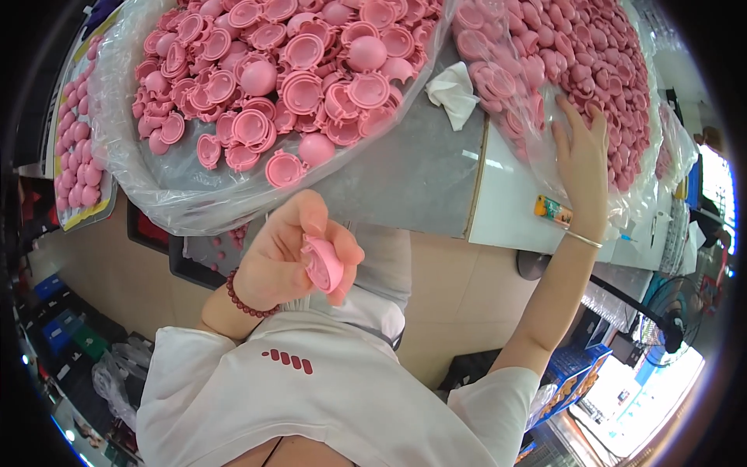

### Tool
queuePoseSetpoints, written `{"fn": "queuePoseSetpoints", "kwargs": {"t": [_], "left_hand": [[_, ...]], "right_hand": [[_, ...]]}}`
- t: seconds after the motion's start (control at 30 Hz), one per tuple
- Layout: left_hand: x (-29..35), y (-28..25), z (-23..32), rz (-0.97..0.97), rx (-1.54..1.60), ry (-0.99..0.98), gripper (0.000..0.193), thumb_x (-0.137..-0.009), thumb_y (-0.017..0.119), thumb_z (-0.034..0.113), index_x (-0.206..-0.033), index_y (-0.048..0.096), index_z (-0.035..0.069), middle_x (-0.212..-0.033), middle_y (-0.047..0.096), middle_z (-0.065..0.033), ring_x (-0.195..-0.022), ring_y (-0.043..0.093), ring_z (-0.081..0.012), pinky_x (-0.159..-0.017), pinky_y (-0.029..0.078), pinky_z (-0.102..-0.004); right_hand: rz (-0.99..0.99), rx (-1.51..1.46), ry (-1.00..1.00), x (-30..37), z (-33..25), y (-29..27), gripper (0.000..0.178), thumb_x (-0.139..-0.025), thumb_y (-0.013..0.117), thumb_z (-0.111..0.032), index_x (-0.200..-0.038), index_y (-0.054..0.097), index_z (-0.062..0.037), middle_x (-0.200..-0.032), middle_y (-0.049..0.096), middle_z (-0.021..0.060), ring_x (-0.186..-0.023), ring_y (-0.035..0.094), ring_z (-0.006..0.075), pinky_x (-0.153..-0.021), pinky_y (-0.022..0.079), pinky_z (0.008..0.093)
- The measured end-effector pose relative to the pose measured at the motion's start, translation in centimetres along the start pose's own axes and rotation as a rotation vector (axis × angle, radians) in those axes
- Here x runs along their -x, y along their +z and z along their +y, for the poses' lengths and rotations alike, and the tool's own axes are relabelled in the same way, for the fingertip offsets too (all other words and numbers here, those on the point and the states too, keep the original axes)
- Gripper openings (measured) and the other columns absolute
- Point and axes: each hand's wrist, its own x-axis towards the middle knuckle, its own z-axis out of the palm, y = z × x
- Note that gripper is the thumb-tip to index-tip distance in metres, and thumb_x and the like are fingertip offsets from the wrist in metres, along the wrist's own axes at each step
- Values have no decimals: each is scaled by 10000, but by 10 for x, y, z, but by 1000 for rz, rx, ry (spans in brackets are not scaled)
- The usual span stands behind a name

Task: The person is applying glue to pink plastic spherical shell halves and joining them together.

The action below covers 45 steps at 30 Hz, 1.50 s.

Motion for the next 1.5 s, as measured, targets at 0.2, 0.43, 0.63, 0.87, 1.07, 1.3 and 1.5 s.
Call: {"fn": "queuePoseSetpoints", "kwargs": {"t": [0.2, 0.43, 0.63, 0.87, 1.07, 1.3, 1.5], "left_hand": [[2, -1, -9, -35, 333, -113, 390, -757, 586, 40, -1080, 384, 125, -1134, 480, -155, -774, 563, -236, -616, 447, -272], [4, 0, -4, 34, 79, -92, 453, -717, 646, 74, -1098, 401, 57, -1116, 485, -161, -883, 546, -215, -770, 435, -310], [7, 3, 7, 175, -409, -24, 486, -672, 700, 103, -1062, 437, -19, -1067, 509, -135, -1011, 511, -238, -872, 399, -329], [7, 7, 10, 269, -426, -74, 518, -697, 688, 237, -1058, 438, -37, -1005, 540, -132, -946, 553, -242, -796, 452, -310], [4, 7, 14, 277, -250, -208, 470, -709, 676, 207, -1048, 447, -24, -1043, 521, -187, -914, 562, -222, -774, 465, -299], [4, 0, -2, 199, -617, 46, 416, -688, 645, -15, -1047, 435, -29, -1109, 474, -214, -971, 529, -211, -792, 467, -319], [2, -4, 2, 306, -589, 183, 464, -712, 659, 120, -1085, 411, -3, -1062, 499, -208, -833, 573, -200, -693, 497, -306]], "right_hand": [[56, -449, 260, 3, 1, -2, 222, -774, 533, -70, -993, 543, -36, -962, 562, 61, -877, 537, 165, -715, 427, 253], [131, -512, 348, 7, -8, -8, 255, -784, 559, -94, -1027, 519, -24, -936, 558, 38, -834, 523, 95, -695, 418, 212], [-341, -1374, 222, 31, -84, -60, 166, -786, 512, -36, -944, 540, 7, -767, 580, 48, -716, 561, 100, -633, 424, 197], [-129, -833, 159, 30, -106, -60, 141, -732, 535, -3, -862, 589, -2, -857, 548, 87, -697, 535, 133, -551, 405, 207], [-270, -921, 72, 43, -102, -61, 253, -628, 583, 51, -867, 601, -28, -895, 531, 82, -691, 519, 160, -531, 404, 232], [92, -856, -145, 52, -155, -47, 222, -570, 614, 50, -778, 579, -21, -805, 558, 75, -624, 516, 190, -540, 415, 258], [313, -1013, -527, 117, -188, -16, 323, -594, 675, -177, -882, 559, -88, -805, 534, 90, -706, 529, 212, -617, 437, 325]]}}
